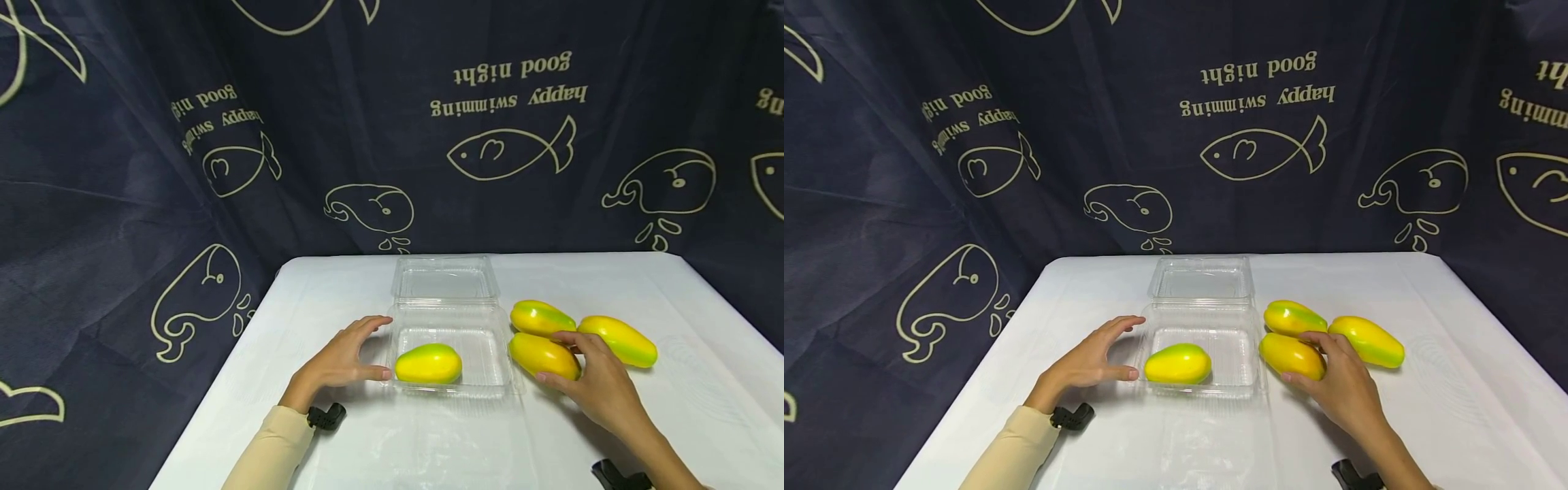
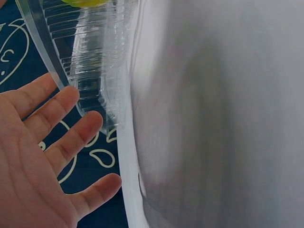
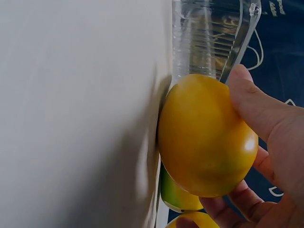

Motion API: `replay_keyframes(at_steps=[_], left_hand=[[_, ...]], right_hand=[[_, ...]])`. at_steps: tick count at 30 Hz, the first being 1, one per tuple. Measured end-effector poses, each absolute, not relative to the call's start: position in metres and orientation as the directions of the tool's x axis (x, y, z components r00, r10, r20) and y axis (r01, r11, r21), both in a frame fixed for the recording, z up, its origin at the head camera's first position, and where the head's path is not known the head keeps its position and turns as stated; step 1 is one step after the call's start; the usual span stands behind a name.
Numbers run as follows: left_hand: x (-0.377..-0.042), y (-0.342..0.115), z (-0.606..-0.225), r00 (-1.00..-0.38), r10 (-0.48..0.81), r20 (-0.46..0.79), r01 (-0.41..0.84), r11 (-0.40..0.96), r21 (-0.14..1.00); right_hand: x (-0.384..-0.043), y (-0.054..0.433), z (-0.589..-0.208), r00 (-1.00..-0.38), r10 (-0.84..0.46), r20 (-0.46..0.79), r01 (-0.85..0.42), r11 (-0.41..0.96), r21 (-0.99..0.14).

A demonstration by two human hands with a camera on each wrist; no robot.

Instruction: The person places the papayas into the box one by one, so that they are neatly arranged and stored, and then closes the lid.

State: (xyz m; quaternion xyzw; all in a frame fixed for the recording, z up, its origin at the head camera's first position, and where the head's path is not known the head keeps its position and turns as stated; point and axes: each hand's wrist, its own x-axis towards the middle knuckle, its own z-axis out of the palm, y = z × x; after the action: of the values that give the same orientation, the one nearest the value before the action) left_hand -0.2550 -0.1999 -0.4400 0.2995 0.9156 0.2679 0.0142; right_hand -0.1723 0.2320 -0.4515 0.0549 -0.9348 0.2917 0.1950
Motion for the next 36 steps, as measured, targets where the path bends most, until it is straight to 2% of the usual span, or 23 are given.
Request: replay_keyframes(at_steps=[17, 27, 36], left_hand=[[-0.2541, -0.2000, -0.4389, -0.818, 0.559, 0.136, 0.542, 0.671, 0.505], [-0.2538, -0.2001, -0.4374, -0.815, 0.564, 0.133, 0.546, 0.669, 0.505], [-0.2544, -0.2011, -0.4394, -0.809, 0.572, 0.136, 0.556, 0.667, 0.497]], right_hand=[[-0.1714, 0.2325, -0.4506, -0.938, 0.003, 0.345, -0.195, 0.821, -0.537], [-0.1745, 0.2338, -0.4523, -0.907, -0.021, 0.420, -0.256, 0.819, -0.514], [-0.1723, 0.2327, -0.4529, -0.907, -0.016, 0.421, -0.254, 0.817, -0.518]])
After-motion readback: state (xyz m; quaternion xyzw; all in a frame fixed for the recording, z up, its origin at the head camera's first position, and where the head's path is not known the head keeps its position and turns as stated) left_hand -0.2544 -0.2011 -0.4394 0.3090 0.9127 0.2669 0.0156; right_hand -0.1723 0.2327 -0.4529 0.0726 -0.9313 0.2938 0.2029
